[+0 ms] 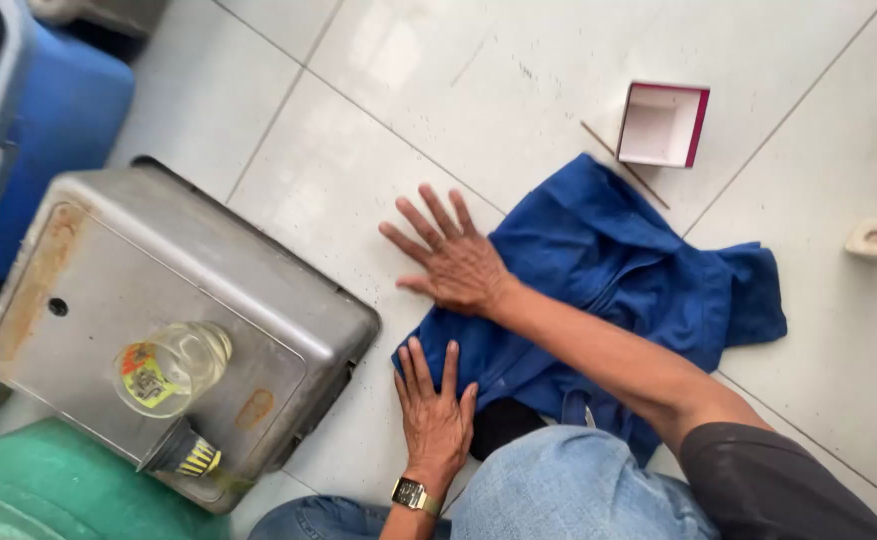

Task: Picking up small black seeds from a blue shirt and placing them into a small box.

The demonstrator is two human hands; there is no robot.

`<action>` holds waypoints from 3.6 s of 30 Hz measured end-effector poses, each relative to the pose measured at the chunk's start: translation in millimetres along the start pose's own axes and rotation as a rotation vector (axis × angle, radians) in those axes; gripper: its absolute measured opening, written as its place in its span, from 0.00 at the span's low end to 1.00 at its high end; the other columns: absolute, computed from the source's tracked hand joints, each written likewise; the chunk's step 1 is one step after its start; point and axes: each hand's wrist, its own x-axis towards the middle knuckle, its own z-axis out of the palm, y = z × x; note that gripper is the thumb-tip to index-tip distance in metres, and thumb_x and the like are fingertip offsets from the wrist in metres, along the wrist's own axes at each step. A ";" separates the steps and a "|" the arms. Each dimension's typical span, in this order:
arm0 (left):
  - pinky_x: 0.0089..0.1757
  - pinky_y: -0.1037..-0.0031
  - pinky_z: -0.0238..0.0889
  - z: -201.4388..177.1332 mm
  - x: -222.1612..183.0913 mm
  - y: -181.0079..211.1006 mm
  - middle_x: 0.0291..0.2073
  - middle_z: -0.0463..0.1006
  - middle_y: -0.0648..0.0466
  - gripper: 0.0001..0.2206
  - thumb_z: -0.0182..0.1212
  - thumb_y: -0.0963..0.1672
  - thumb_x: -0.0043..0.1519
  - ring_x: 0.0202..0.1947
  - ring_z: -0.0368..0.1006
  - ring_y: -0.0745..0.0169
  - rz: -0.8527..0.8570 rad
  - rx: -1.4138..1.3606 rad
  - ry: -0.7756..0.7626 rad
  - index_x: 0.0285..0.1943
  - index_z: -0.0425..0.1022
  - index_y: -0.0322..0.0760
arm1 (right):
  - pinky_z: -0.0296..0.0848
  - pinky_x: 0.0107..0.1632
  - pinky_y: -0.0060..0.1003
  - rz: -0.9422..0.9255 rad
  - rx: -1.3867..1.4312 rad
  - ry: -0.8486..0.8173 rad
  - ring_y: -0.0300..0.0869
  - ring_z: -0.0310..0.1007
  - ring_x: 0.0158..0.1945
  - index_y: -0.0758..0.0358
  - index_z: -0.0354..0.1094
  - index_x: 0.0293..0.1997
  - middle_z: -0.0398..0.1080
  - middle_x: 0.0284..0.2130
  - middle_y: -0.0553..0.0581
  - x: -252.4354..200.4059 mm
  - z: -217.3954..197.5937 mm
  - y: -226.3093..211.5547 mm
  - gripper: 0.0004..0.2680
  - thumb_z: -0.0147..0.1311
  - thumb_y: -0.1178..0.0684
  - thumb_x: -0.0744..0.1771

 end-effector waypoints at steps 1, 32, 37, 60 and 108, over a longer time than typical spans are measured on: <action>0.65 0.38 0.30 -2.1 -4.2 2.4 0.75 0.36 0.31 0.30 0.52 0.51 0.66 0.75 0.30 0.29 -0.004 0.000 -0.008 0.78 0.54 0.43 | 0.25 0.77 0.59 0.003 0.006 -0.006 0.57 0.25 0.80 0.47 0.42 0.79 0.34 0.77 0.66 -8.9 2.9 -9.0 0.31 0.32 0.23 0.69; 0.71 0.54 0.34 13.9 77.7 26.7 0.78 0.48 0.44 0.30 0.51 0.54 0.67 0.78 0.41 0.48 0.392 -0.007 0.022 0.78 0.56 0.43 | 0.41 0.81 0.49 0.142 -0.206 0.238 0.52 0.40 0.83 0.67 0.51 0.76 0.49 0.76 0.61 -72.3 -0.6 67.5 0.20 0.49 0.52 0.74; 0.71 0.52 0.30 4.0 58.9 26.0 0.77 0.50 0.45 0.31 0.51 0.55 0.65 0.78 0.38 0.45 0.309 -0.069 -0.219 0.75 0.57 0.39 | 0.34 0.78 0.57 0.057 -0.009 0.068 0.60 0.33 0.80 0.73 0.45 0.75 0.43 0.75 0.68 -71.6 -13.8 11.3 0.28 0.46 0.40 0.71; 0.71 0.54 0.25 -2.0 55.5 21.1 0.78 0.45 0.47 0.32 0.47 0.56 0.65 0.78 0.34 0.49 0.310 -0.121 -0.178 0.78 0.53 0.47 | 0.13 0.75 0.57 0.066 -0.179 -0.113 0.52 0.10 0.78 0.44 0.34 0.81 0.23 0.77 0.58 -24.7 2.4 5.3 0.33 0.26 0.21 0.68; 0.70 0.57 0.26 9.6 55.7 24.0 0.80 0.39 0.50 0.33 0.46 0.55 0.67 0.79 0.30 0.54 0.352 -0.049 -0.033 0.81 0.45 0.49 | 0.61 0.72 0.52 0.324 0.017 0.459 0.59 0.56 0.73 0.64 0.65 0.66 0.59 0.68 0.67 -99.9 -116.6 48.4 0.17 0.60 0.54 0.69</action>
